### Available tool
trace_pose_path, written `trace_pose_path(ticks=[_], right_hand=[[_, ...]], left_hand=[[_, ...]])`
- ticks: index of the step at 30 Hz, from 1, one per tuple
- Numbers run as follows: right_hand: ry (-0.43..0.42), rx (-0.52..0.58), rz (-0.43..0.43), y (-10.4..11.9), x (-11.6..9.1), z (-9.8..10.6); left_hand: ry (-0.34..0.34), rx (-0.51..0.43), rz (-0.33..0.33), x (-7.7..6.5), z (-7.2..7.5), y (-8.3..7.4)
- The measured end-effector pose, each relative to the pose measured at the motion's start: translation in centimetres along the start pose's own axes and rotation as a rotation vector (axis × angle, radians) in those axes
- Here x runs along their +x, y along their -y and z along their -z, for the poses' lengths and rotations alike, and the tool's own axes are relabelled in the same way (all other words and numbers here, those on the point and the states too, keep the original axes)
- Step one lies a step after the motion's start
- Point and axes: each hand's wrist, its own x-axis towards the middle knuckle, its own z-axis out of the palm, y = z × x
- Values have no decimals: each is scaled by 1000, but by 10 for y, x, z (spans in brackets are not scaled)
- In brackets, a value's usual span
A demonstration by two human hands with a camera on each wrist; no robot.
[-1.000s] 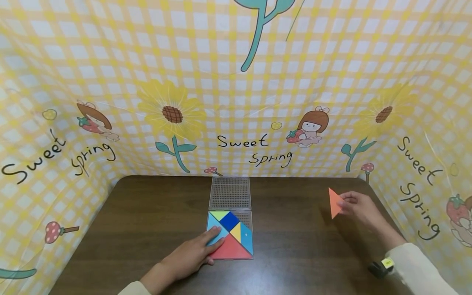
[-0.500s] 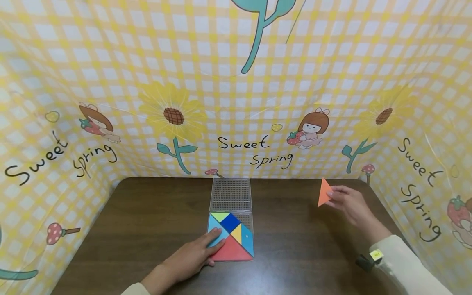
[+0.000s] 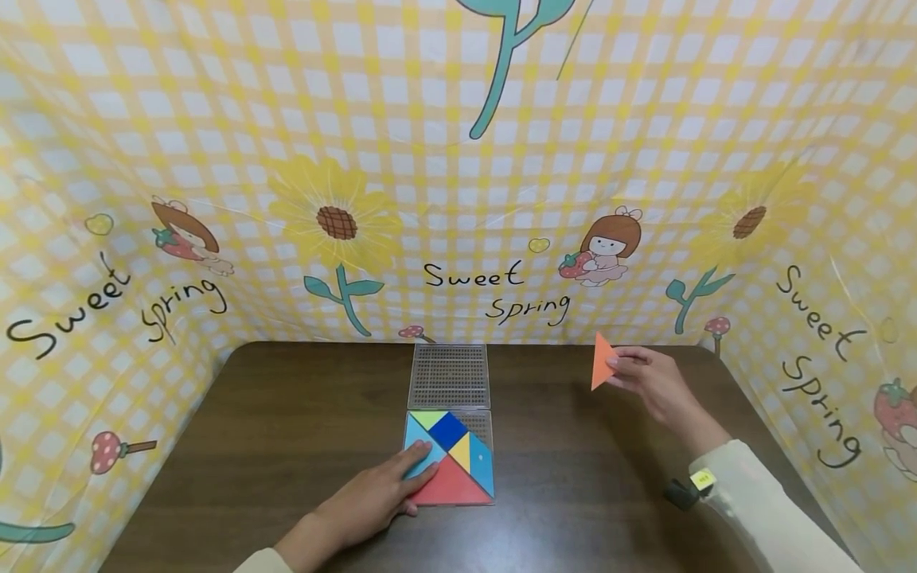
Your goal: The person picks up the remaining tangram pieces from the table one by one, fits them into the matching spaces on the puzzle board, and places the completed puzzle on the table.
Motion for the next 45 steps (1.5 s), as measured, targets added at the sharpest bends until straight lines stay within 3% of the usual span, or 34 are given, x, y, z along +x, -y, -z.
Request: trace_pose_path(ticks=[17, 28, 38, 45], right_hand=[[50, -70, -33, -12, 14, -56], [101, -234, 11, -25, 21, -104], [155, -370, -21, -42, 19, -146], [210, -558, 30, -54, 21, -169]], left_hand=[[28, -31, 31, 0, 2, -2], [17, -12, 24, 0, 2, -1], [21, -13, 27, 2, 3, -1], [37, -26, 40, 2, 4, -2]])
